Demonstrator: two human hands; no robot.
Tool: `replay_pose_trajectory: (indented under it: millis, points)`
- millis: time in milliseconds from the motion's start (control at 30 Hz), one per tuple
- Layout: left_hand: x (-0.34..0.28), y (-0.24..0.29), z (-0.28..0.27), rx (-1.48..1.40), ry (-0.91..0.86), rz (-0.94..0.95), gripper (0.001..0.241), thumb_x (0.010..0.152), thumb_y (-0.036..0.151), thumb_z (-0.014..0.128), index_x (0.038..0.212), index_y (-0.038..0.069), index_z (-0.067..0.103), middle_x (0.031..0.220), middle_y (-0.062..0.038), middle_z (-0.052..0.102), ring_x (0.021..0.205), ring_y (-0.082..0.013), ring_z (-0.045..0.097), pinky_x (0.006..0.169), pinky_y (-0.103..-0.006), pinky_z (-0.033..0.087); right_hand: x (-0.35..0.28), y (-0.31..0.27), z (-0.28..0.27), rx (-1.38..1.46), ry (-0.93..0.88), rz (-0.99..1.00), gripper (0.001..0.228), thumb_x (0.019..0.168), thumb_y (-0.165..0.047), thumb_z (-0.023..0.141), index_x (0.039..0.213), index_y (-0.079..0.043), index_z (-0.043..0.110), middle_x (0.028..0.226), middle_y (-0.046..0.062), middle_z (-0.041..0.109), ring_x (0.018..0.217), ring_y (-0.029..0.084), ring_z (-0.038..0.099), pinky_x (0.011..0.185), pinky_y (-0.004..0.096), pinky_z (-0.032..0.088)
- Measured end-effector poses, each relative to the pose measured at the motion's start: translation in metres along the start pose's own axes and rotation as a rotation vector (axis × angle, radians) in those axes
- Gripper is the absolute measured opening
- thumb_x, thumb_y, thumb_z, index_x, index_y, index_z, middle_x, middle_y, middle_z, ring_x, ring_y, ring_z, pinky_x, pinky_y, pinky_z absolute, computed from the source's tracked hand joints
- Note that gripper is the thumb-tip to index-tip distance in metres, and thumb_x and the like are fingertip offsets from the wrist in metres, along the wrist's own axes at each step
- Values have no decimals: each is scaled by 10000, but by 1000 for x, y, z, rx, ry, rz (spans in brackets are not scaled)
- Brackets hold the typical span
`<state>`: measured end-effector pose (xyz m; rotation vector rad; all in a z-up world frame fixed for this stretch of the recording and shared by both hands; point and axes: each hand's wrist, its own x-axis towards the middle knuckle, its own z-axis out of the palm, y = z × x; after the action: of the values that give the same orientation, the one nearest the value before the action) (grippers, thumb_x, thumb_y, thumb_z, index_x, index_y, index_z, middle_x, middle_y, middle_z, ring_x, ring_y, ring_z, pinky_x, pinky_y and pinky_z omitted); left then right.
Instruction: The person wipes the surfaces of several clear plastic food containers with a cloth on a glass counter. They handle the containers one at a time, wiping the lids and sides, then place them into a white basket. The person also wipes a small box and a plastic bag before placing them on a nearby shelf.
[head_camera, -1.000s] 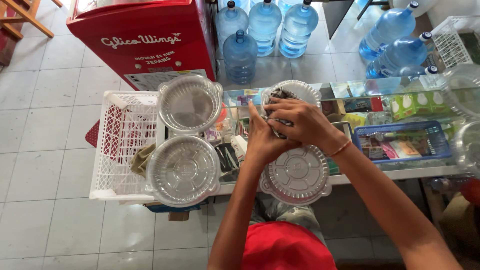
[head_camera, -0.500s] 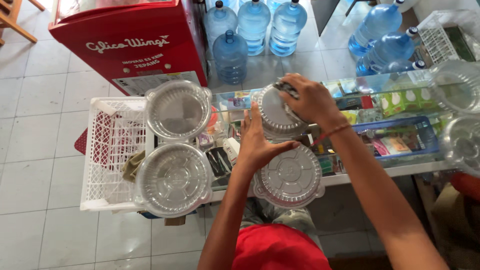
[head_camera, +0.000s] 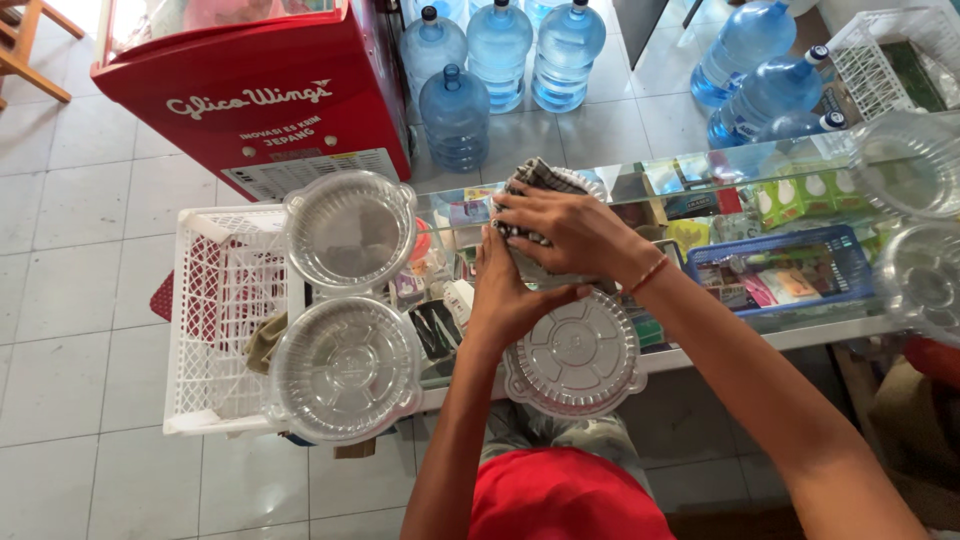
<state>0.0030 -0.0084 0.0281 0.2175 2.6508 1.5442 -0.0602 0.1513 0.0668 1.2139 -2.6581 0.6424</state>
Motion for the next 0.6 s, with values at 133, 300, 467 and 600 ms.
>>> replay_pose_trajectory:
  millis: [133, 300, 467, 600]
  points:
    - [0, 5, -9, -155, -6, -12, 1473, 477, 654, 878, 1562, -99, 224, 1559, -296, 418, 1485, -419, 384, 1233, -443, 302, 26, 5, -2, -54, 19, -19, 500, 865, -279, 726, 1312, -61, 676, 1351, 177, 666, 1309, 330, 566, 1090, 459, 441]
    - [-2, 4, -8, -75, 72, 76, 1507, 527, 609, 939, 1591, -119, 159, 1593, -328, 346, 1511, -464, 294, 1234, -476, 248, 44, 8, 8, -52, 5, 244, 321, 886, -270, 742, 1125, -57, 727, 1142, 163, 731, 1113, 343, 664, 1033, 464, 492]
    - [-4, 3, -7, -83, 89, 150, 1420, 577, 603, 924, 1589, -100, 218, 1604, -304, 389, 1540, -442, 337, 1266, -483, 262, 37, 8, 15, 57, 143, 11, 195, 871, -239, 748, 972, -73, 751, 1026, 112, 768, 1047, 315, 709, 1034, 455, 523]
    - [-4, 6, -9, -118, 36, 53, 1344, 527, 610, 865, 1556, -55, 312, 1534, -261, 481, 1472, -413, 424, 1219, -456, 335, 29, 10, 13, 90, 219, 72, 369, 868, -304, 797, 1119, -48, 712, 1134, 132, 699, 1109, 348, 677, 1011, 480, 516]
